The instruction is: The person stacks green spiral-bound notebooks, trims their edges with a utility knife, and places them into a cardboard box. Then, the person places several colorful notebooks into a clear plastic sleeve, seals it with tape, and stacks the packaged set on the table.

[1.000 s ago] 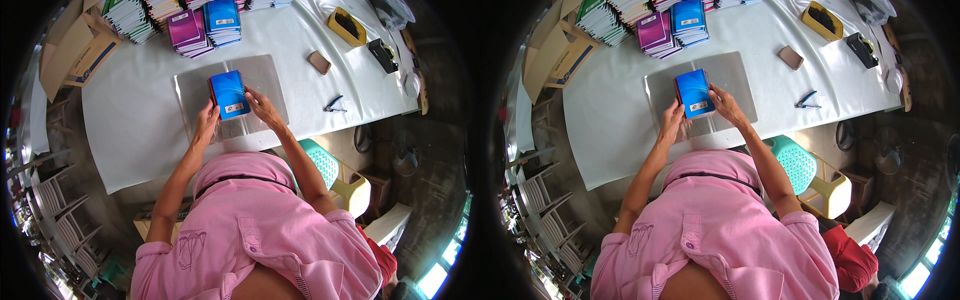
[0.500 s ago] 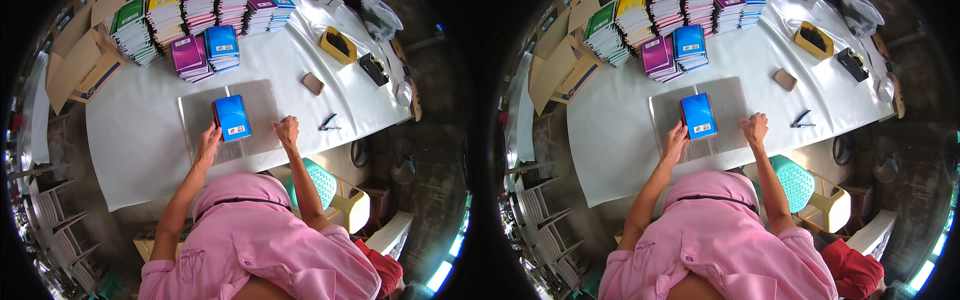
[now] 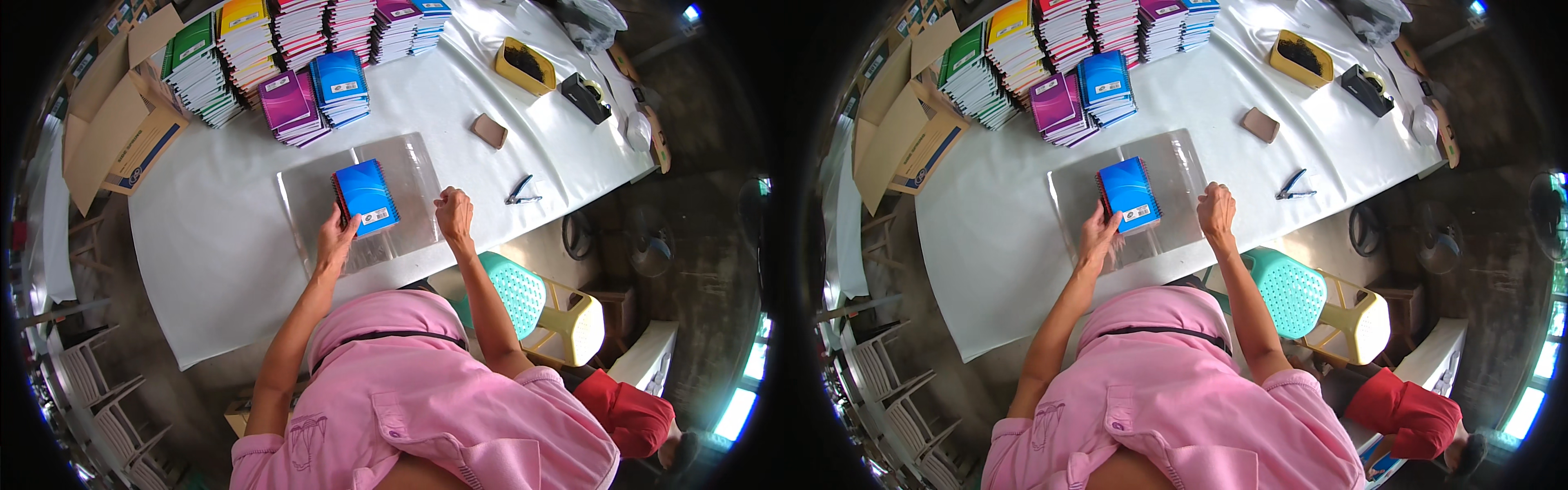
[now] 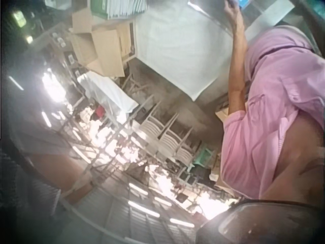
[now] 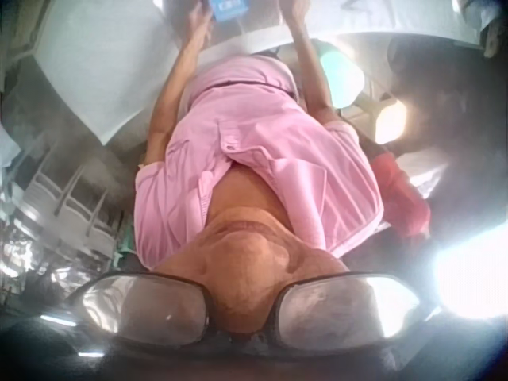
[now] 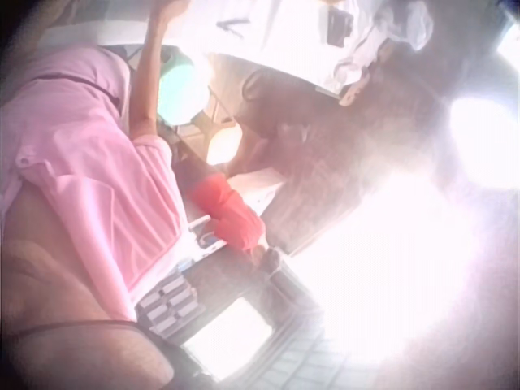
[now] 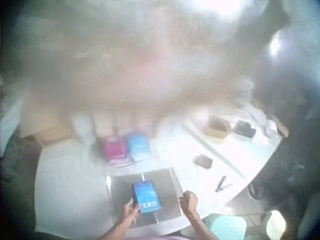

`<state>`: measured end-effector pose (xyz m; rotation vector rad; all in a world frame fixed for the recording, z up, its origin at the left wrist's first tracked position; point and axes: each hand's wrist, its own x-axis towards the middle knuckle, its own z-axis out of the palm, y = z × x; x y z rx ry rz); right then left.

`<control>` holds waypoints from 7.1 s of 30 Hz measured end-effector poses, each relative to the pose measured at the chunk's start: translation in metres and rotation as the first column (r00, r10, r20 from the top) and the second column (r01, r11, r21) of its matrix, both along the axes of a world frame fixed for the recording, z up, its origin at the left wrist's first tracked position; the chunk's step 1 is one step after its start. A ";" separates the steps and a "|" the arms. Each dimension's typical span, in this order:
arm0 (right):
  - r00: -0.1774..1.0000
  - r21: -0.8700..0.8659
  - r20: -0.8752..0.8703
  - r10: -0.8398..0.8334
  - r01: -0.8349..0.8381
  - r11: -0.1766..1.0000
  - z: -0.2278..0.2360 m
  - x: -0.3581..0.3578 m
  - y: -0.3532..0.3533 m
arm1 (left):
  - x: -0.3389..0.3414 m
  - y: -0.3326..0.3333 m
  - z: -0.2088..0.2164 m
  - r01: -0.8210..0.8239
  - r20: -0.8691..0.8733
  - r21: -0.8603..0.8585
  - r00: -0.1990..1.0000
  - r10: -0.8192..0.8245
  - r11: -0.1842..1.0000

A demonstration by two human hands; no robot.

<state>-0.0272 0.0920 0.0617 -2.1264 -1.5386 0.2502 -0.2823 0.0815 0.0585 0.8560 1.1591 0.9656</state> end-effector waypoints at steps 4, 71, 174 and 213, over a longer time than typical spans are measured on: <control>0.991 0.055 0.033 0.127 -0.128 0.990 0.048 -0.030 -0.008 | 0.000 0.001 0.002 0.020 -0.265 0.067 0.964 -0.001 0.998; 0.799 0.150 -0.063 0.597 -0.584 0.798 0.069 -0.108 -0.021 | 0.012 0.010 -0.045 -0.188 -0.302 0.231 0.919 0.254 0.955; 0.380 -0.007 0.040 0.924 -0.925 0.381 0.031 -0.074 0.044 | -0.006 -0.060 -0.005 -0.047 -0.839 0.387 0.396 0.373 0.921; 0.688 -0.151 -0.370 0.624 -0.707 0.690 0.038 -0.113 0.035 | -0.086 0.186 0.040 0.960 -0.992 0.111 0.092 0.087 0.257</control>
